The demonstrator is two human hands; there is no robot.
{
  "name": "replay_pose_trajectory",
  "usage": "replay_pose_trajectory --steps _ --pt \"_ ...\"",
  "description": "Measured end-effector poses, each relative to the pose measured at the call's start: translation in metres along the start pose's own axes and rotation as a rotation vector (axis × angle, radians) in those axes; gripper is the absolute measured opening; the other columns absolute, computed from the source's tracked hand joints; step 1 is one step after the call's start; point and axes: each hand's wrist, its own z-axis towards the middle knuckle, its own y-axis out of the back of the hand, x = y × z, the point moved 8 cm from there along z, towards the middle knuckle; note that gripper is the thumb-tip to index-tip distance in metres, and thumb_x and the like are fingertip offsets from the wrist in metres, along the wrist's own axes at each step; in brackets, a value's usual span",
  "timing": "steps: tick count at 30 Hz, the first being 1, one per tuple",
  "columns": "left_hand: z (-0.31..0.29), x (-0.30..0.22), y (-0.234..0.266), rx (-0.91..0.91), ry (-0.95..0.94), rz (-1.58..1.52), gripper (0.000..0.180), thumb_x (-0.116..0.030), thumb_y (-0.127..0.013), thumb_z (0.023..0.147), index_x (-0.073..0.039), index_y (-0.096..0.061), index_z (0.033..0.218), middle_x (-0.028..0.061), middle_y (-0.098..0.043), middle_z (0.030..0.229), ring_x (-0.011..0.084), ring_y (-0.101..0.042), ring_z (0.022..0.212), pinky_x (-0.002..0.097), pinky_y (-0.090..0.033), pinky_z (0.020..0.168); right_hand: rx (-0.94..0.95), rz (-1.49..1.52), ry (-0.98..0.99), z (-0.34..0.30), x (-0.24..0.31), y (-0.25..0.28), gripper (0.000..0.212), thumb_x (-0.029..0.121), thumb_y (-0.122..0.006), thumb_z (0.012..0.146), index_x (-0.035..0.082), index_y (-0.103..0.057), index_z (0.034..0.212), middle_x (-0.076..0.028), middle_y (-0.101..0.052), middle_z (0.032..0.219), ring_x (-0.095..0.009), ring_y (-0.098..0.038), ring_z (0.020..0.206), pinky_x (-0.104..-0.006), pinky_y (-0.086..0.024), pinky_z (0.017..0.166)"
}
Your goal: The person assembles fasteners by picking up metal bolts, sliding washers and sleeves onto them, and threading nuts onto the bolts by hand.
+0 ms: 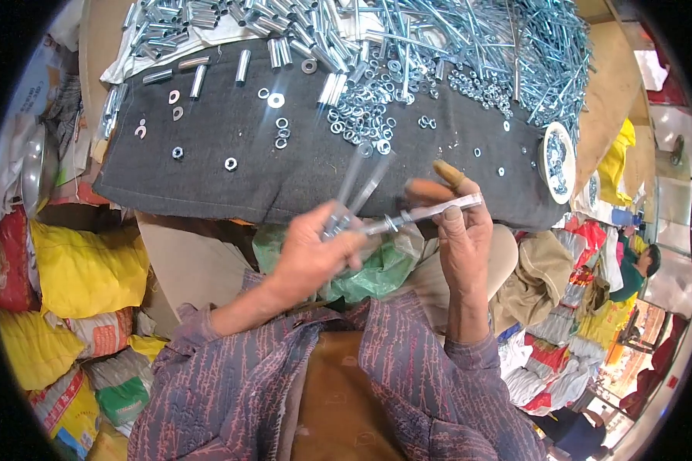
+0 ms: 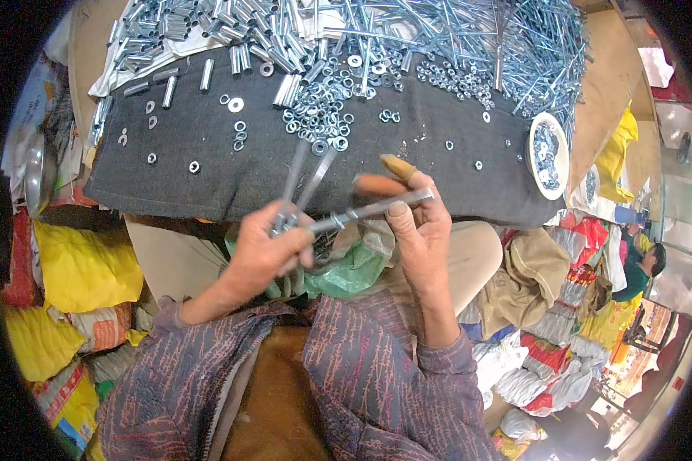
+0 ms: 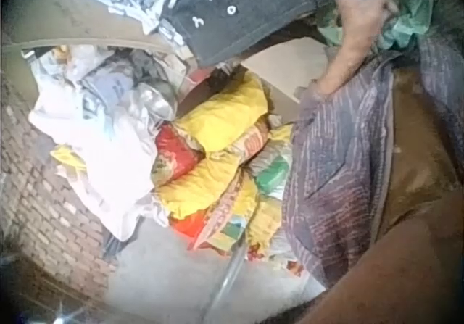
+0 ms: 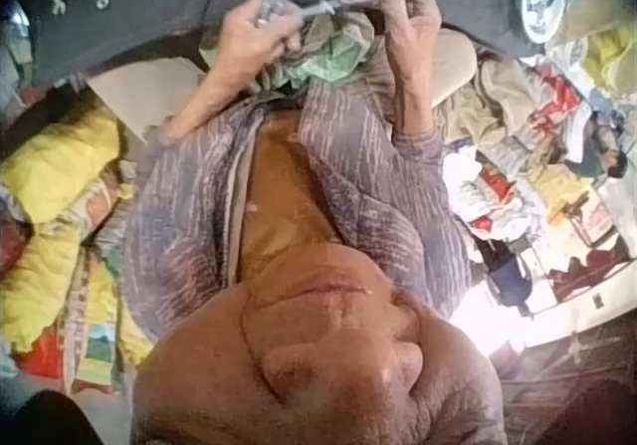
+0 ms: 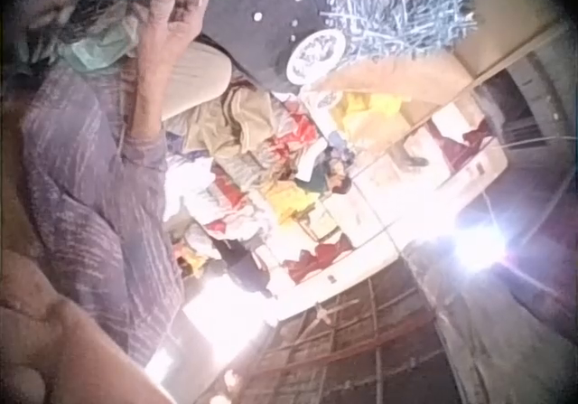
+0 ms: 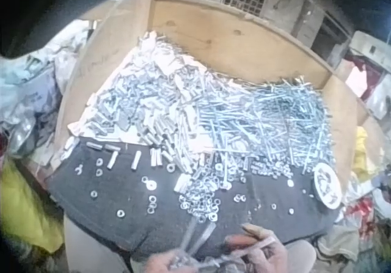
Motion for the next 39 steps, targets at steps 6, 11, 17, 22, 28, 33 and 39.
replay_pose_trajectory --steps 6,11,17,22,28,33,39 --pt "0.002 -0.002 0.012 -0.078 0.004 -0.120 0.010 -0.013 -0.061 0.090 -0.003 -0.058 0.094 0.0008 -0.060 0.064 0.0014 -0.042 0.050 0.0189 -0.031 0.044 0.115 -0.084 -0.012 -0.001 -0.015 0.010 0.050 0.033 -0.048 0.099 -0.007 -0.046 0.128 -0.017 -0.067 0.099 -0.018 -0.065 0.090 -0.0272 -0.049 0.078" --pt "-0.002 -0.004 -0.001 0.040 0.020 -0.033 0.012 -0.013 -0.062 0.090 -0.003 -0.057 0.095 0.0017 -0.060 0.064 0.0016 -0.042 0.048 0.0188 -0.030 0.043 0.151 0.078 -0.013 0.000 -0.006 0.007 0.048 0.033 -0.052 0.097 -0.005 -0.051 0.126 -0.015 -0.067 0.103 -0.016 -0.063 0.091 -0.0275 -0.050 0.082" --pt "0.000 0.003 -0.005 0.044 0.027 -0.065 0.011 -0.011 -0.061 0.090 -0.003 -0.056 0.096 0.0025 -0.060 0.064 0.0016 -0.041 0.047 0.0185 -0.029 0.041 0.096 0.120 -0.017 0.001 0.000 -0.006 0.050 0.033 -0.052 0.097 -0.005 -0.049 0.129 -0.012 -0.067 0.098 -0.016 -0.063 0.092 -0.0273 -0.050 0.080" --pt "0.001 -0.005 0.016 -0.048 0.044 -0.139 0.010 -0.011 -0.061 0.090 -0.002 -0.057 0.092 0.0014 -0.061 0.065 0.0025 -0.046 0.052 0.0204 -0.033 0.045 0.219 0.034 -0.178 -0.002 -0.017 0.000 0.047 0.025 -0.052 0.097 -0.005 -0.045 0.132 -0.014 -0.066 0.095 -0.017 -0.064 0.084 -0.0255 -0.050 0.070" --pt "-0.010 -0.027 -0.003 -0.166 -0.462 0.528 0.012 -0.007 -0.063 0.085 0.001 -0.055 0.090 0.0095 -0.059 0.064 0.0195 -0.059 0.058 0.0302 -0.044 0.054 0.058 0.059 -0.236 -0.014 -0.036 -0.024 0.023 0.021 -0.064 0.090 0.001 -0.064 0.100 0.000 -0.058 0.076 -0.004 -0.049 0.065 -0.0192 -0.037 0.055" --pt "-0.013 -0.029 0.005 -0.188 -0.457 0.646 0.015 -0.007 -0.066 0.083 -0.001 -0.054 0.091 0.0171 -0.056 0.064 0.0359 -0.060 0.060 0.0369 -0.045 0.054 -0.027 0.178 -0.216 -0.015 -0.033 -0.026 0.029 0.026 -0.066 0.089 0.001 -0.063 0.102 -0.001 -0.062 0.078 -0.005 -0.051 0.064 -0.0184 -0.039 0.056" --pt "-0.008 -0.021 0.017 -0.201 -0.312 0.399 0.015 -0.010 -0.066 0.084 -0.001 -0.054 0.089 0.0193 -0.056 0.065 0.0287 -0.056 0.054 0.0353 -0.044 0.053 0.051 -0.080 -0.190 -0.017 -0.038 -0.008 0.033 0.029 -0.072 0.083 -0.002 -0.064 0.089 -0.006 -0.062 0.080 -0.010 -0.052 0.062 -0.0216 -0.040 0.054"
